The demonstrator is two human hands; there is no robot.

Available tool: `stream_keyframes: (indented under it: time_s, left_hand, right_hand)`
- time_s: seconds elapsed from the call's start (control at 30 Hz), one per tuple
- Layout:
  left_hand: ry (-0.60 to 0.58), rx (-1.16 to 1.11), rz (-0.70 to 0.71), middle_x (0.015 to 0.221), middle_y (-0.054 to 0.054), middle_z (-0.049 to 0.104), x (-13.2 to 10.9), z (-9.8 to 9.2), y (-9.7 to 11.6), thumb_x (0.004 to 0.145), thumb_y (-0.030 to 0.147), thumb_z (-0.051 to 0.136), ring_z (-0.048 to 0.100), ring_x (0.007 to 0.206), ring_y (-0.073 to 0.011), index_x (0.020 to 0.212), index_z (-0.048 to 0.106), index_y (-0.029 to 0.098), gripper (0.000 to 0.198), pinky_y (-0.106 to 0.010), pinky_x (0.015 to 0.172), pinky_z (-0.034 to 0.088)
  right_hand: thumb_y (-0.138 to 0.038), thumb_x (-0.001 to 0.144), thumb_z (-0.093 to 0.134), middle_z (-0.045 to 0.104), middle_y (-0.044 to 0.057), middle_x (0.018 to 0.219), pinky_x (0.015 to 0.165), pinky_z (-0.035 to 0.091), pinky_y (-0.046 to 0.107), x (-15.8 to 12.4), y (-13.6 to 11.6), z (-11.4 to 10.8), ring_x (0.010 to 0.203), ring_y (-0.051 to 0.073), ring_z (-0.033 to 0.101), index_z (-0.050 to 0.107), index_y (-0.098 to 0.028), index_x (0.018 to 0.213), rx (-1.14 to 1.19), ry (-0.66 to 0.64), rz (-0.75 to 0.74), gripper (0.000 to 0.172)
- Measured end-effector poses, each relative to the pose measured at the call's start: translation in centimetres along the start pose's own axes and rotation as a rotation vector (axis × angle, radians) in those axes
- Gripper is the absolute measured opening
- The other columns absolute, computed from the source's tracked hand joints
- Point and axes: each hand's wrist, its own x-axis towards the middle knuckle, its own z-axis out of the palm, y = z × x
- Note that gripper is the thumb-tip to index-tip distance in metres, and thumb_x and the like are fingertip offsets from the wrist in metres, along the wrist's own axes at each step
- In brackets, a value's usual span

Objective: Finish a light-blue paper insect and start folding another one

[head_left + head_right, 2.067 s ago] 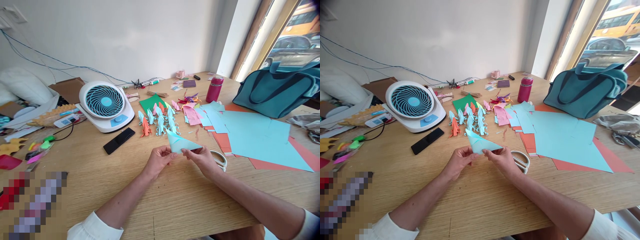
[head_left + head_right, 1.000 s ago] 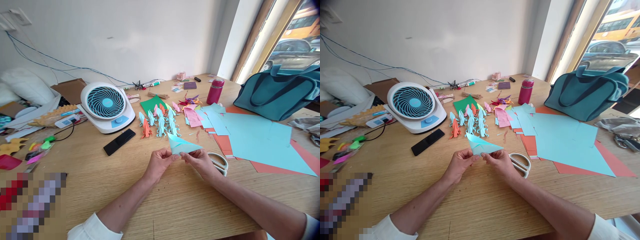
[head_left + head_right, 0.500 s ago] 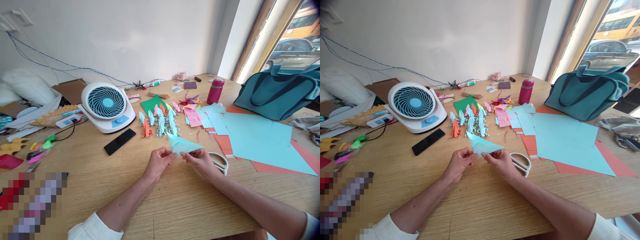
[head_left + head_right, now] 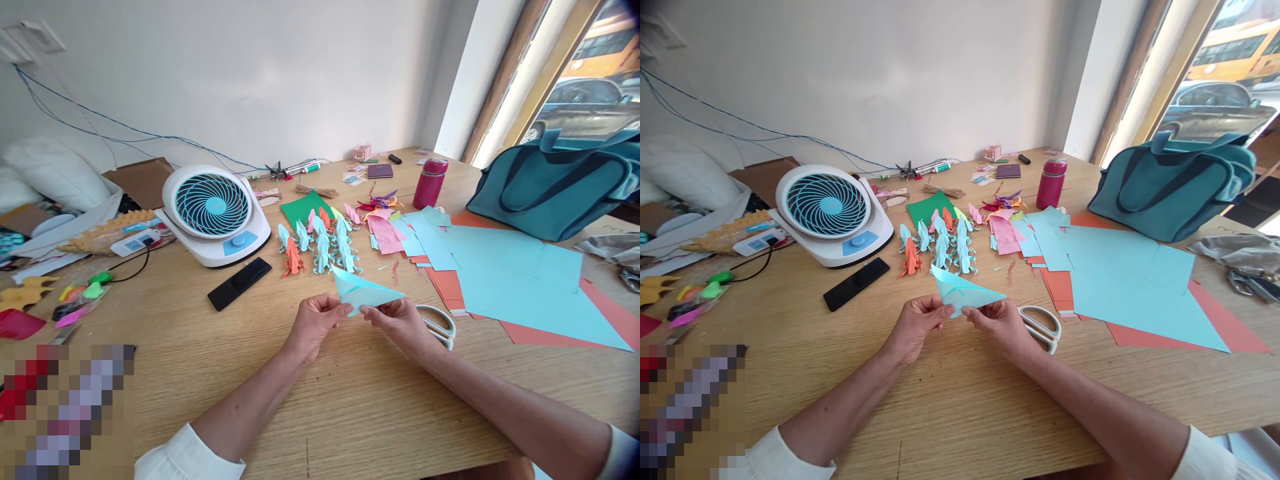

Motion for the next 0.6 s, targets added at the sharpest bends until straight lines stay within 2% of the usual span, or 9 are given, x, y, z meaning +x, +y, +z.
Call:
stream_keyframes:
  time_s: [0.23, 0.37, 0.6]
  left_hand:
    - [-0.016, -0.020, -0.013, 0.056, 0.003, 0.054, 0.04, -0.09, 0.11, 0.056, 0.042, 0.088, 0.041, 0.052, -0.0058, 0.058, 0.063, 0.013, 0.039, -0.020, 0.049, 0.034]
    - [0.005, -0.056, -0.026, 0.054, 0.005, 0.050, 0.08, -0.12, 0.17, 0.055, 0.041, 0.089, 0.040, 0.050, -0.0041, 0.057, 0.060, 0.013, 0.040, -0.019, 0.049, 0.032]
    - [-0.034, -0.066, -0.089, 0.056, 0.005, 0.054, 0.09, -0.29, 0.48, 0.052, 0.041, 0.090, 0.042, 0.049, -0.0041, 0.058, 0.060, 0.013, 0.042, -0.019, 0.049, 0.033]
  right_hand:
    - [-0.062, 0.063, 0.077, 0.065, 0.004, 0.062, 0.054, 0.044, 0.028, 0.00, -0.01, 0.05, 0.057, 0.015, 0.055, 0.067, -0.017, 0.067, 0.000, -0.006, -0.023, 0.046]
    - [-0.062, 0.065, 0.075, 0.065, 0.004, 0.063, 0.054, 0.045, 0.027, 0.07, 0.05, 0.02, 0.059, 0.015, 0.056, 0.066, -0.017, 0.069, -0.011, -0.018, -0.036, 0.047]
    - [-0.062, 0.068, 0.074, 0.065, 0.003, 0.063, 0.055, 0.046, 0.028, 0.01, -0.03, -0.11, 0.059, 0.015, 0.056, 0.065, -0.017, 0.070, -0.033, -0.043, -0.067, 0.046]
